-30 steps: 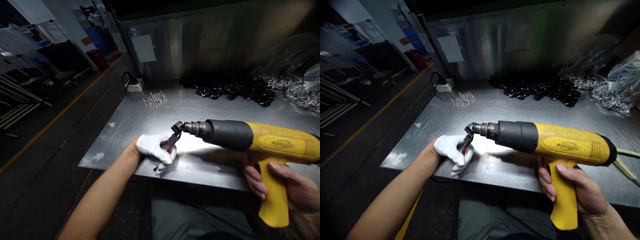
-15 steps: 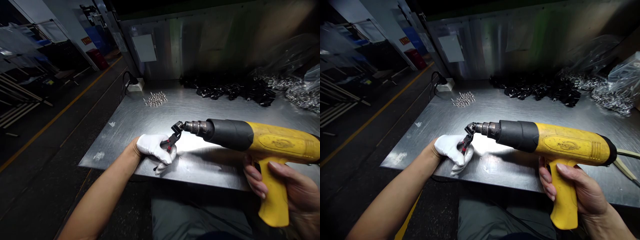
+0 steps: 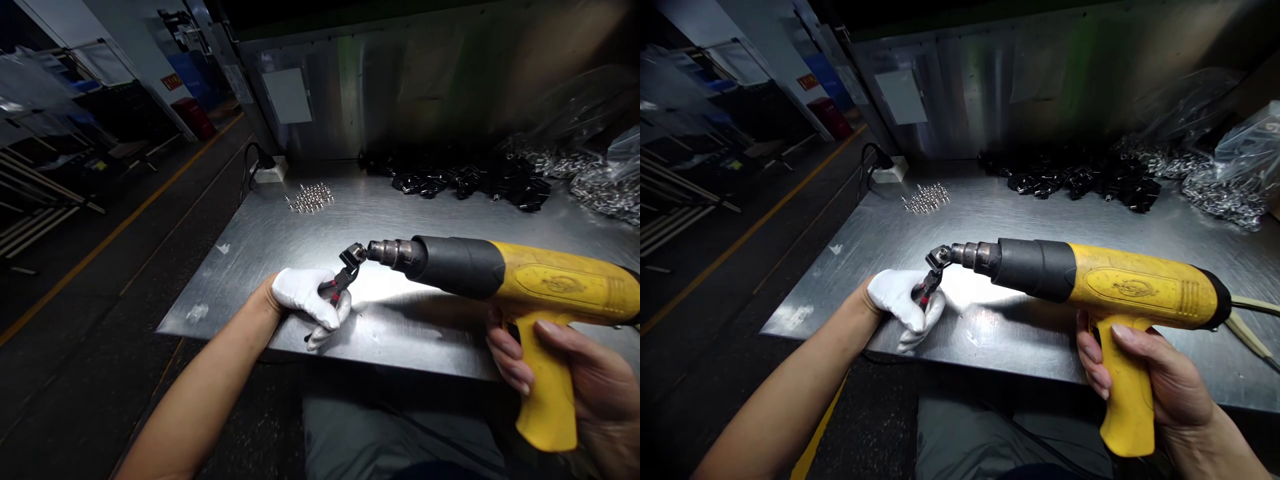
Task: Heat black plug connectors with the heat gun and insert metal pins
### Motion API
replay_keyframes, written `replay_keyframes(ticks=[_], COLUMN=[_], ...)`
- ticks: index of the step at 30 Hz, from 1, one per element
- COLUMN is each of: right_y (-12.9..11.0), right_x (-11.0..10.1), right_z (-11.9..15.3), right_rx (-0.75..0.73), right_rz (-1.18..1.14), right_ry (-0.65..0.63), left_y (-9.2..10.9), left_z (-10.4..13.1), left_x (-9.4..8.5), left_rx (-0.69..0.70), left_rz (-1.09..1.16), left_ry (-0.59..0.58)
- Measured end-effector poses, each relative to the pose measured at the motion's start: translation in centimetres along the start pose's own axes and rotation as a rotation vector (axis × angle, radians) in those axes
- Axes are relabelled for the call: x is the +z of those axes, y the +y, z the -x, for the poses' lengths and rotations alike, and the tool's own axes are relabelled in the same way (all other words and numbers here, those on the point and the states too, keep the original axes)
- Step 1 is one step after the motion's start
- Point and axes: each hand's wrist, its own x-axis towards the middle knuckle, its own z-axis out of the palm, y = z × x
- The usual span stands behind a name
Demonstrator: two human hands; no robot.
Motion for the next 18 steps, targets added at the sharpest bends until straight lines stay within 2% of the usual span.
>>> replay_keyframes(ticks=[10,15,18], right_y=[0.0,0.1,0.3], right_x=[0.4,1.0,0.8], right_z=[-0.1,-0.1,-0.2], right_rx=[-0.009,-0.008,-0.013], right_rz=[-0.003,-0.035,-0.037], right_ry=[-0.026,0.006,-0.056], left_y=[0.1,0.5,0.4], left_z=[0.2,0.2,0.3], left_x=[0.1,0.1,0.2], left_rx=[-0.069,-0.105,-0.097], left_rz=[0.063,0.021,0.027], left_ry=[0.003,-0.015,-0.014])
